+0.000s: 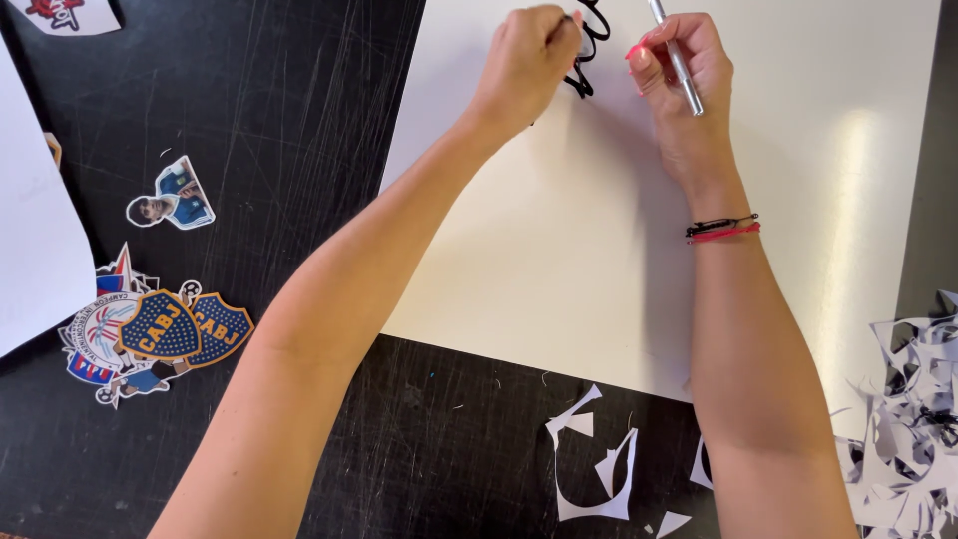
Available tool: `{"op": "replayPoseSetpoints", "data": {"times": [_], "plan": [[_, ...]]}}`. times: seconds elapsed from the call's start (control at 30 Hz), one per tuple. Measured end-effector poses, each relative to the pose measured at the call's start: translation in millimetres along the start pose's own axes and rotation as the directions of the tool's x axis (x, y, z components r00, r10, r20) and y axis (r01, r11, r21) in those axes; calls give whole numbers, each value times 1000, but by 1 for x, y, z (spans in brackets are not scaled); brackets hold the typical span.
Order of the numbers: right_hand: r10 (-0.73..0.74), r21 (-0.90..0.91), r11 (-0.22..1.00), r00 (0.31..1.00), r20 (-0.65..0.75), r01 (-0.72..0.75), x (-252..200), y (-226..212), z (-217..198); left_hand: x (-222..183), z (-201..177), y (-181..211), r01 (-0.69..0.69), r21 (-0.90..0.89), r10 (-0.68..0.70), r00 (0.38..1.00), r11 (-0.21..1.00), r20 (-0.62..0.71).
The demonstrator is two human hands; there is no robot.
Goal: Removing excess vinyl from a cut-out design using a weeding tool
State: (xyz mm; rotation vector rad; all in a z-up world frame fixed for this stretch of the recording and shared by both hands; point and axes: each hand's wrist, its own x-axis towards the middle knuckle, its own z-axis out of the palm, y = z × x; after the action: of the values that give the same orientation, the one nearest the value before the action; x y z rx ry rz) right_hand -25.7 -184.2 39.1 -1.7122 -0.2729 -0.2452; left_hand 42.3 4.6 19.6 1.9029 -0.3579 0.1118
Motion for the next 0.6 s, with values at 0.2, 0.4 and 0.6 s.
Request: {"op": "replayPoseSetpoints", "data": {"times": [0.2, 0.4, 0.6], "plan": [[-15, -75, 997, 992, 122, 24, -3, -27, 14, -4, -10, 12, 6, -137, -24, 991, 991, -135], [-89, -375, 915, 981, 174, 149, 8, -25, 31, -5, -6, 23, -269, -186, 246, 960, 945, -135], [-392, -684, 575, 885, 252, 450, 13, 17, 27, -10, -13, 28, -374, -216, 357, 927, 902, -115]]}}
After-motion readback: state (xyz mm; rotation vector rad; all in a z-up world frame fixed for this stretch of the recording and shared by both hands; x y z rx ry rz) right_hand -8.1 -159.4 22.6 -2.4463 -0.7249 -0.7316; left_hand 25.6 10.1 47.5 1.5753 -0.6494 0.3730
